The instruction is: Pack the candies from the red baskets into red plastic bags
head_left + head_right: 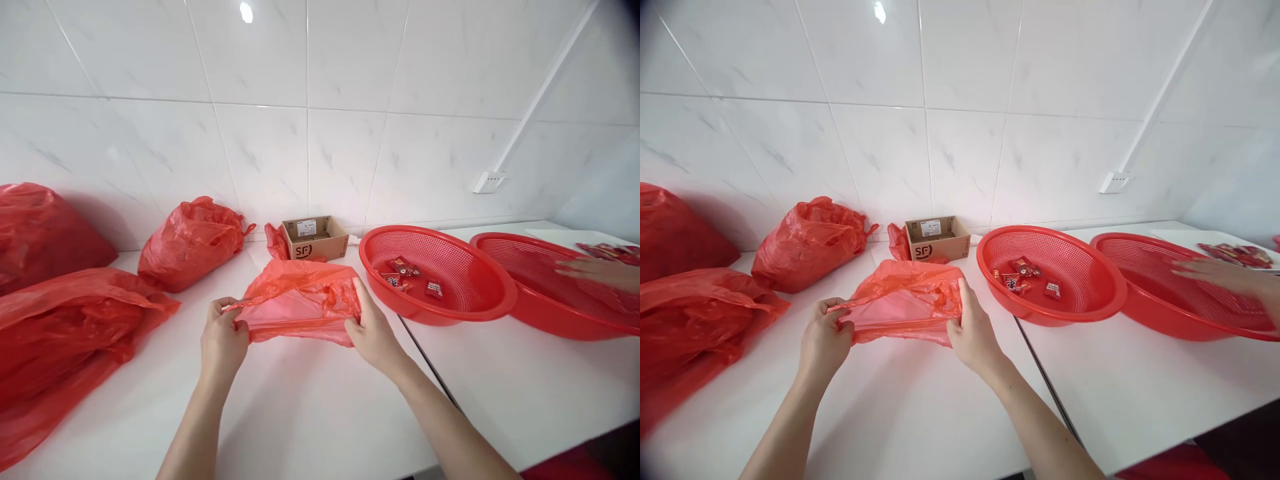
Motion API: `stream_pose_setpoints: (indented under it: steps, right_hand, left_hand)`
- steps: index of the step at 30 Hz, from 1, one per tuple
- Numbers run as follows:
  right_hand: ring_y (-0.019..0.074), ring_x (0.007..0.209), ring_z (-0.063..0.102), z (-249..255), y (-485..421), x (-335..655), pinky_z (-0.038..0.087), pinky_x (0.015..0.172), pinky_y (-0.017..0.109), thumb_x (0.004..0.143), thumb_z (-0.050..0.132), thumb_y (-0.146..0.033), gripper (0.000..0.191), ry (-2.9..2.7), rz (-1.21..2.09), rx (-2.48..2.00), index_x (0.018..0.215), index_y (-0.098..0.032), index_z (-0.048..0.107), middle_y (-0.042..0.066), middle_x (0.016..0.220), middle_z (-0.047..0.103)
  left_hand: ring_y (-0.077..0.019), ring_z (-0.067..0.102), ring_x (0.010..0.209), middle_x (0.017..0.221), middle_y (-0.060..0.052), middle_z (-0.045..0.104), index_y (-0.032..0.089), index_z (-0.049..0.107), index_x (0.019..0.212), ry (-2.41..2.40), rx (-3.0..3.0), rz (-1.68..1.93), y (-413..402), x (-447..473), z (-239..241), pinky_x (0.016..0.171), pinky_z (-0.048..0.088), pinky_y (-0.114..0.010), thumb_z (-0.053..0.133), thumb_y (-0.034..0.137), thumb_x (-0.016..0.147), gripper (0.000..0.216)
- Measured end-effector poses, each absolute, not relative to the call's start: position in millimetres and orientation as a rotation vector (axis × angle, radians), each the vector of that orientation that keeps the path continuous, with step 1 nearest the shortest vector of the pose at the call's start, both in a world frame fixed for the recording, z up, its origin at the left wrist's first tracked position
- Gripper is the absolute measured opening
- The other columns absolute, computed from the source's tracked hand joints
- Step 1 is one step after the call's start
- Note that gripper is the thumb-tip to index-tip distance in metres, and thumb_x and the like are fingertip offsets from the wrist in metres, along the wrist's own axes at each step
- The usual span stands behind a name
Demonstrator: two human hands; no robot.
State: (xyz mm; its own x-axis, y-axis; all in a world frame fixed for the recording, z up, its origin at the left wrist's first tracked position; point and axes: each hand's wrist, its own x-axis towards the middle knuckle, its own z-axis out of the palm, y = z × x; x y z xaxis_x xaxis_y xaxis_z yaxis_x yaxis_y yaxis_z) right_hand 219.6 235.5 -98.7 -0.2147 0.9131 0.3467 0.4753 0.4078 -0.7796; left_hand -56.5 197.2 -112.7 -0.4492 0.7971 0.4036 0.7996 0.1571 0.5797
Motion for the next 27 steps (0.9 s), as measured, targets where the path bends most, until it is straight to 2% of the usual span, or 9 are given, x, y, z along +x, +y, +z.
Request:
stream_pose_setpoints:
  steps: [4,6,7,9,12,14,18,24,27]
  right_hand:
    - [0.0262,0.140,0.039,-63,240,256,0.034,0.114,0.044,0.084,0.053,-0.023,0.061,-1.943,0.604,-1.203,0.144,-0.024,0.043,0.009,0.148,0.045]
    - [0.0257,0.132,0.048,-46,245,283,0.040,0.110,0.043,0.088,0.055,-0.033,0.041,-1.946,0.555,-1.146,0.128,-0.025,0.056,0.008,0.139,0.053]
    - [0.0251,0.127,0.052,-39,247,297,0.044,0.106,0.042,0.090,0.054,-0.038,0.034,-1.925,0.528,-1.153,0.121,-0.025,0.060,0.007,0.134,0.057]
    - [0.0253,0.120,0.057,-32,249,326,0.049,0.099,0.042,0.090,0.054,-0.047,0.035,-1.907,0.454,-1.277,0.119,-0.027,0.059,0.007,0.131,0.060]
    - [0.0311,0.121,0.057,-34,246,356,0.050,0.096,0.049,0.084,0.063,-0.050,0.053,-2.137,0.331,-1.575,0.133,-0.032,0.052,0.005,0.136,0.059]
    - [0.0331,0.115,0.061,-40,242,360,0.050,0.092,0.051,0.088,0.059,-0.044,0.046,-2.310,0.187,-1.695,0.132,-0.030,0.055,0.005,0.130,0.064]
    - [0.0301,0.106,0.066,-43,233,328,0.051,0.089,0.047,0.094,0.049,-0.035,0.033,-2.314,-0.046,-1.698,0.123,-0.029,0.063,0.004,0.118,0.071]
    - [0.0227,0.114,0.063,-24,244,285,0.052,0.092,0.037,0.095,0.049,-0.044,0.049,-2.373,0.692,-1.298,0.142,-0.031,0.045,0.006,0.130,0.064]
    - [0.0228,0.118,0.060,-19,275,297,0.050,0.095,0.037,0.091,0.055,-0.044,0.058,-2.354,0.777,-1.354,0.145,-0.030,0.040,0.007,0.139,0.057]
  left_hand:
    - [-0.0295,0.048,0.130,0.155,-0.002,0.034,0.022,0.073,0.088,-2.234,-2.032,-1.265,183,-37,-98,0.062,0.052,-0.025,0.046,0.017,0.076,0.031]
    - [-0.0260,0.060,0.108,0.140,-0.006,0.051,0.026,0.072,0.103,-2.286,-2.191,-1.356,176,-28,-89,0.053,0.048,-0.024,0.047,0.023,0.079,0.035]
    - [-0.0220,0.064,0.087,0.120,-0.007,0.063,0.027,0.069,0.112,-2.363,-2.246,-1.414,173,-26,-85,0.050,0.044,-0.024,0.049,0.027,0.082,0.036]
    - [-0.0137,0.050,0.055,0.082,-0.002,0.063,0.026,0.063,0.119,-2.535,-2.309,-1.546,169,-26,-79,0.046,0.037,-0.024,0.054,0.040,0.084,0.039]
    - [-0.0090,0.036,0.050,0.076,0.000,0.055,0.022,0.063,0.112,-2.581,-2.520,-1.716,166,-34,-76,0.047,0.031,-0.023,0.062,0.052,0.081,0.043]
    - [-0.0090,0.035,0.053,0.079,0.000,0.054,0.021,0.063,0.111,-2.531,-2.792,-1.686,165,-39,-77,0.048,0.029,-0.024,0.065,0.051,0.081,0.042]
    - [-0.0107,0.031,0.056,0.064,0.005,0.042,0.028,0.053,0.133,-2.475,-3.266,-1.322,164,-40,-82,0.051,0.026,-0.024,0.065,0.041,0.083,0.052]
    - [-0.0125,0.034,0.062,0.067,0.005,0.041,0.033,0.037,0.146,-2.346,-3.560,-1.226,165,-35,-85,0.054,0.024,-0.025,0.068,0.033,0.079,0.073]
    - [-0.0119,0.036,0.062,0.074,0.002,0.051,0.036,0.033,0.148,-2.299,-3.633,-1.251,165,-38,-89,0.053,0.026,-0.023,0.070,0.034,0.077,0.080]
